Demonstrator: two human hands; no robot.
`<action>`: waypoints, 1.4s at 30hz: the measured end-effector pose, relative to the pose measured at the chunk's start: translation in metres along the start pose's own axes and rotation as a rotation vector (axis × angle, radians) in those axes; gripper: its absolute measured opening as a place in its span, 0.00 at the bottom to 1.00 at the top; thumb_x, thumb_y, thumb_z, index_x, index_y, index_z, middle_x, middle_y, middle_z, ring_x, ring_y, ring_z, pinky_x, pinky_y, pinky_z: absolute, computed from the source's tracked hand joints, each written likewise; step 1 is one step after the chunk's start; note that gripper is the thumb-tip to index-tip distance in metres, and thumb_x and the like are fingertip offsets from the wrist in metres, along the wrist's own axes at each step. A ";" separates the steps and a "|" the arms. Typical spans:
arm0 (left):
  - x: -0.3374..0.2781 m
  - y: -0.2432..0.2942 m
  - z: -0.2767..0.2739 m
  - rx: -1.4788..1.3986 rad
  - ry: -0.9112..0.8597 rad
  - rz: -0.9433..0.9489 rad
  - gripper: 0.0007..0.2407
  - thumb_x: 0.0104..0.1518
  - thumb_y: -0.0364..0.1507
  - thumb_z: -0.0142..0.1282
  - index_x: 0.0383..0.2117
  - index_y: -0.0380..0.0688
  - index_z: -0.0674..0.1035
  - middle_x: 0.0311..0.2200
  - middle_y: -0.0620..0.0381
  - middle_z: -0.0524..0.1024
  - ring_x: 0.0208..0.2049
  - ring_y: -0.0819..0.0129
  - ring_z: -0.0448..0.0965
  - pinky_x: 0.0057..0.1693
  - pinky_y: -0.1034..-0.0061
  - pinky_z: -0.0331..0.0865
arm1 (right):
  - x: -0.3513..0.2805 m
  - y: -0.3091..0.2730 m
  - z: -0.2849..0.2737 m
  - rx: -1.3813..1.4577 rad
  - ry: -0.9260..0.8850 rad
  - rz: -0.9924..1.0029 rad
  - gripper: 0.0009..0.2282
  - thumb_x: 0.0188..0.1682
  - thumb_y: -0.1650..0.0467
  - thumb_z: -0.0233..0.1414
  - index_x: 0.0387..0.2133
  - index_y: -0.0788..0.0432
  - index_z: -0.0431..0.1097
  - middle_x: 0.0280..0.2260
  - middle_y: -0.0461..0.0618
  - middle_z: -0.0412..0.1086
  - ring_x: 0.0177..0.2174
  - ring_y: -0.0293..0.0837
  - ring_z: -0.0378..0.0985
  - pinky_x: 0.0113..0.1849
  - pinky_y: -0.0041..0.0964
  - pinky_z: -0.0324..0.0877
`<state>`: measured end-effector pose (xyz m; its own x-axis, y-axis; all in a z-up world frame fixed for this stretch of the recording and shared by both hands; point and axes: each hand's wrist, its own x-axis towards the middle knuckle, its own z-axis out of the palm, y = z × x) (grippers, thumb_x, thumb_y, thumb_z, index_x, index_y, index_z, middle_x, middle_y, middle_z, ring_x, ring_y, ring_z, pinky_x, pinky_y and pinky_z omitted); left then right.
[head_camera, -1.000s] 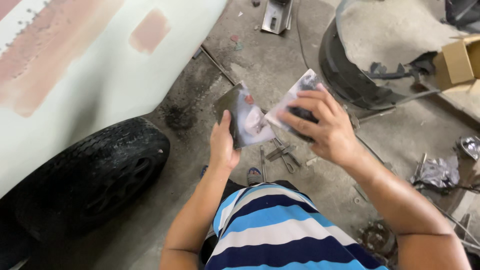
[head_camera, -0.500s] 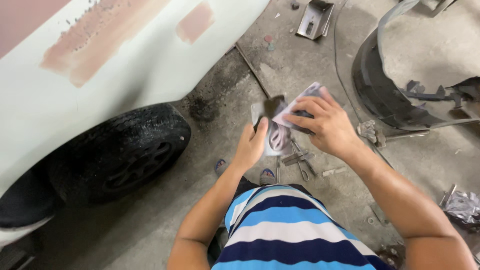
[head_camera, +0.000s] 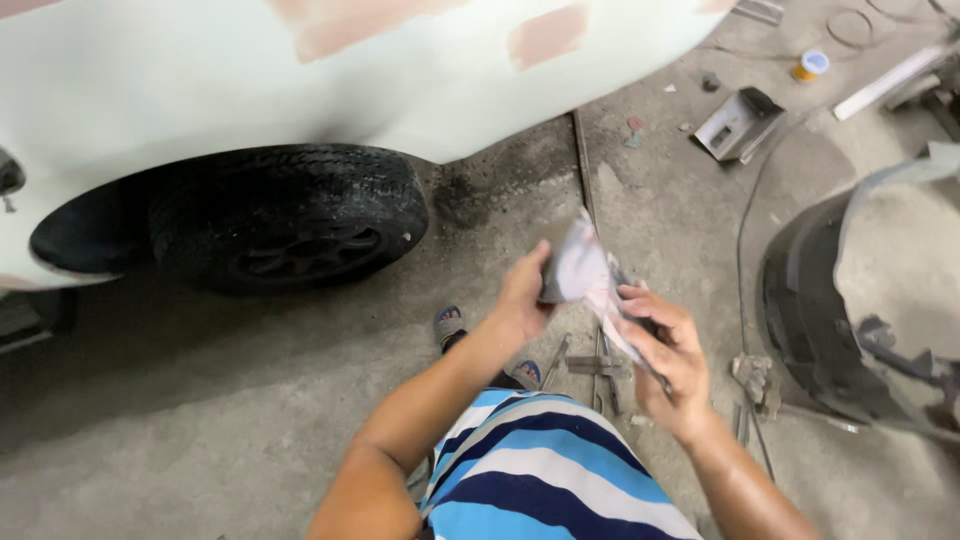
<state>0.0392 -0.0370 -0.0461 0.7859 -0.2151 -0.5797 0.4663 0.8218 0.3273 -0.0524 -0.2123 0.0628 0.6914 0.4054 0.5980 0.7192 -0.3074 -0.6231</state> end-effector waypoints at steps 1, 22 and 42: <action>-0.002 -0.002 -0.001 -0.102 -0.046 -0.123 0.17 0.66 0.39 0.43 0.53 0.42 0.73 0.47 0.51 0.78 0.47 0.60 0.80 0.52 0.64 0.75 | 0.001 0.002 0.011 0.048 0.015 -0.016 0.26 0.43 0.88 0.51 0.53 0.53 0.71 0.57 0.50 0.62 0.62 0.52 0.67 0.63 0.52 0.64; -0.011 0.019 -0.025 0.578 -0.085 0.619 0.18 0.71 0.39 0.44 0.41 0.34 0.79 0.30 0.54 0.79 0.29 0.69 0.76 0.36 0.73 0.71 | 0.040 0.014 0.003 -0.344 -0.556 -0.081 0.27 0.27 0.82 0.56 0.44 0.51 0.77 0.46 0.50 0.72 0.51 0.54 0.74 0.53 0.48 0.68; -0.057 0.036 -0.035 -0.088 -0.153 0.235 0.14 0.68 0.35 0.46 0.50 0.37 0.75 0.44 0.51 0.79 0.44 0.63 0.81 0.51 0.65 0.77 | 0.087 -0.002 -0.037 -0.576 -0.401 -0.102 0.33 0.24 0.80 0.60 0.50 0.48 0.75 0.49 0.50 0.68 0.55 0.55 0.70 0.58 0.60 0.64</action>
<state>-0.0027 0.0233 -0.0271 0.9234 -0.0852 -0.3744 0.2326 0.8999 0.3690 0.0085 -0.2082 0.1343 0.6199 0.7081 0.3381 0.7774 -0.6127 -0.1424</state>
